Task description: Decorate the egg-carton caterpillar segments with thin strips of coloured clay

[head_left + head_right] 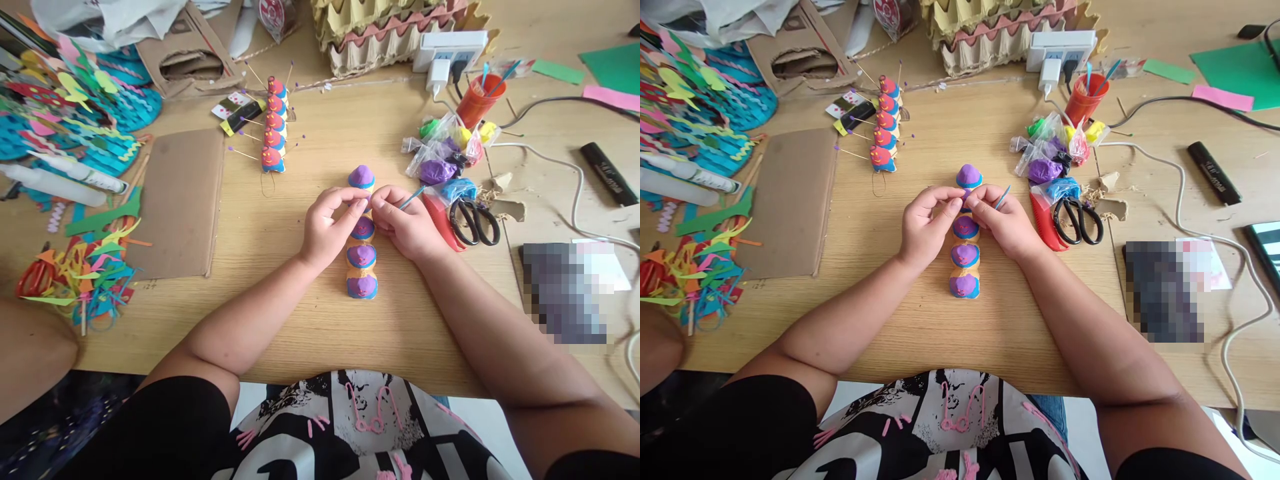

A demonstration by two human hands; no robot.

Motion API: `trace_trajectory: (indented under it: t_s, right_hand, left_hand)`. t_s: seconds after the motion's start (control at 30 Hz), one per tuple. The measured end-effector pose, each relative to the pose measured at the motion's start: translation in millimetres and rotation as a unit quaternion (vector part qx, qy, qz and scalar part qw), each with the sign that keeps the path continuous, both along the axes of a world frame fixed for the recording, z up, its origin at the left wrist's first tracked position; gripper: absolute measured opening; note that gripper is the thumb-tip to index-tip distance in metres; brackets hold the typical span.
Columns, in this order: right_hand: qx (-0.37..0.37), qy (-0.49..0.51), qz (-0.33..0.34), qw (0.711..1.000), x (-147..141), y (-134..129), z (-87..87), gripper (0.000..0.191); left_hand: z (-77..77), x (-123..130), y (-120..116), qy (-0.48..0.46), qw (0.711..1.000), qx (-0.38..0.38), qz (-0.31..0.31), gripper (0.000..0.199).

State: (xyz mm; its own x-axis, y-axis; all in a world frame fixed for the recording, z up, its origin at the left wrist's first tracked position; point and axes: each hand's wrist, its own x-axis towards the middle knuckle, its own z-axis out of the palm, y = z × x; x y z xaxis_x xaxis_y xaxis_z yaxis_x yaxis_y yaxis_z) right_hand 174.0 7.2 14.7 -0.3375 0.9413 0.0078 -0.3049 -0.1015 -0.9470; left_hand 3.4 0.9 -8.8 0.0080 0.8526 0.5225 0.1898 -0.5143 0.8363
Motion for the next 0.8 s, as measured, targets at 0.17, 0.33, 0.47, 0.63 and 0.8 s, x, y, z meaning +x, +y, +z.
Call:
trace_trajectory:
  t_s: [0.17,0.33,0.47,0.63,0.8]
  right_hand:
    - [-0.008,0.002,-0.009,1.0,1.1,0.3,2.8,0.048]
    - [-0.014,-0.024,-0.029,0.999,1.0,1.1,0.8,0.056]
    - [-0.017,-0.008,-0.033,0.999,0.6,2.0,-0.6,0.052]
    - [-0.021,0.015,-0.04,0.999,0.7,2.3,1.4,0.05]
    - [-0.03,0.005,-0.019,0.999,2.5,3.2,0.9,0.05]
  left_hand:
    - [-3.5,1.9,0.7,-0.048,0.998,-0.045,0.003,0.033]
    - [-2.6,2.9,-0.2,-0.056,0.997,-0.06,0.001,0.038]
    - [-1.9,3.0,-0.6,-0.045,0.997,-0.063,0.003,0.037]
    - [-3.1,3.6,0.0,-0.05,0.997,-0.063,0.005,0.037]
    - [-3.6,4.0,-0.3,-0.06,0.997,-0.057,0.004,0.035]
